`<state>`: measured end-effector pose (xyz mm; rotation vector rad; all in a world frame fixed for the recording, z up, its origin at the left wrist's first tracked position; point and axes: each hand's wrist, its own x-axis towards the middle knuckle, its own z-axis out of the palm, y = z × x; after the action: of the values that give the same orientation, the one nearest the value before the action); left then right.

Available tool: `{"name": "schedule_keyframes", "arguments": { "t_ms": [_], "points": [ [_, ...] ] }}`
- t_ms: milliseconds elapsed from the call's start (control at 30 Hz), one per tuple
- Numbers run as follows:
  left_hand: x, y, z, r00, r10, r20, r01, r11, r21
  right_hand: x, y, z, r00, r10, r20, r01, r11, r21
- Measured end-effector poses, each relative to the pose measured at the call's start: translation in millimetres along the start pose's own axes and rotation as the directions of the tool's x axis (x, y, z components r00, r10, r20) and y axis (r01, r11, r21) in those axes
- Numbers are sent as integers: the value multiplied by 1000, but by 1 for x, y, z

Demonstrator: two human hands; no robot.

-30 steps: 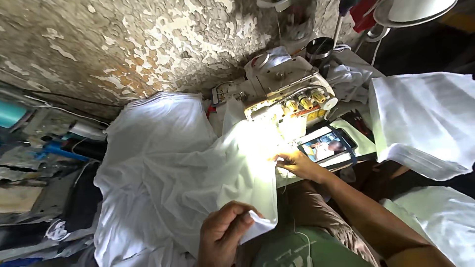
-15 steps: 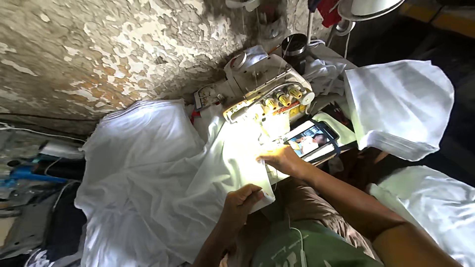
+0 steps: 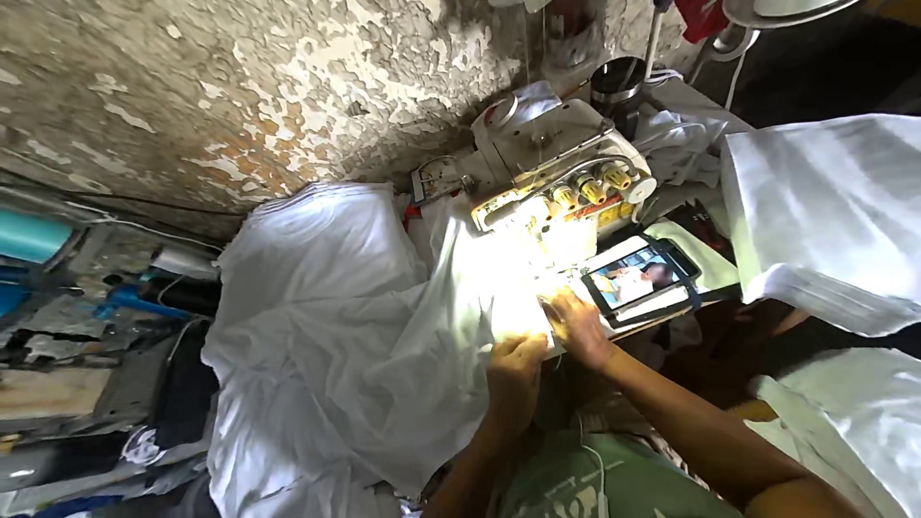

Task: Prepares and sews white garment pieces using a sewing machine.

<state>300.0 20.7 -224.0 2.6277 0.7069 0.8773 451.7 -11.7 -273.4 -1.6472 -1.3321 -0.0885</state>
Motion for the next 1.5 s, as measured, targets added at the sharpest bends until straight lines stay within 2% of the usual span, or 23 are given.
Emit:
{"name": "schedule_keyframes", "arguments": {
  "t_ms": [67, 133, 267, 567, 800, 933, 1033, 1133, 1233, 1300, 1400, 1467, 1500],
  "points": [
    [4, -6, 9, 998, 21, -57, -18, 999, 44, -10, -2, 5, 993, 100, -55, -98, 994, 45],
    [9, -11, 14, 996, 25, -90, -20, 998, 57, -17, -1, 8, 985, 144, -96, -136, 987, 87],
    [27, -16, 15, 987, 46, -155, -30, 994, 103, -25, 8, 12, 982, 95, -162, -78, 992, 103],
    [64, -41, 25, 955, 150, -257, -104, 977, 184, -32, 19, 20, 985, 39, -166, -19, 993, 120],
    [76, -63, 22, 954, 234, -189, -178, 945, 273, -32, 17, 18, 987, 17, -157, -1, 995, 98],
    [85, -75, 18, 978, 141, -151, -109, 973, 205, -33, 17, 17, 989, 25, -149, -13, 997, 82],
    [95, -94, 15, 995, 14, -100, -13, 1000, 13, -34, 17, 18, 989, 30, -143, -18, 996, 83],
    [109, -108, 15, 995, 5, -104, -16, 995, -101, -33, 15, 15, 993, 44, -107, -34, 995, 91],
    [109, -99, 7, 994, -69, -89, 67, 997, -25, -32, 14, 11, 998, 58, -37, -53, 993, 109],
    [102, -85, -1, 985, -158, -73, 161, 986, 33, -31, 12, 9, 1000, 3, -2, -3, 997, 73],
    [82, -70, -13, 967, -248, -62, 250, 968, 27, -24, -1, 9, 999, -29, 17, 27, 997, 75],
    [64, -65, -19, 958, -269, -95, 268, 963, -20, -12, -20, 9, 983, 122, 140, -149, 966, 209],
    [54, -61, -22, 952, -288, -100, 284, 957, -54, -1, -30, 6, 932, 232, 279, -312, 905, 289]
  ]
}}
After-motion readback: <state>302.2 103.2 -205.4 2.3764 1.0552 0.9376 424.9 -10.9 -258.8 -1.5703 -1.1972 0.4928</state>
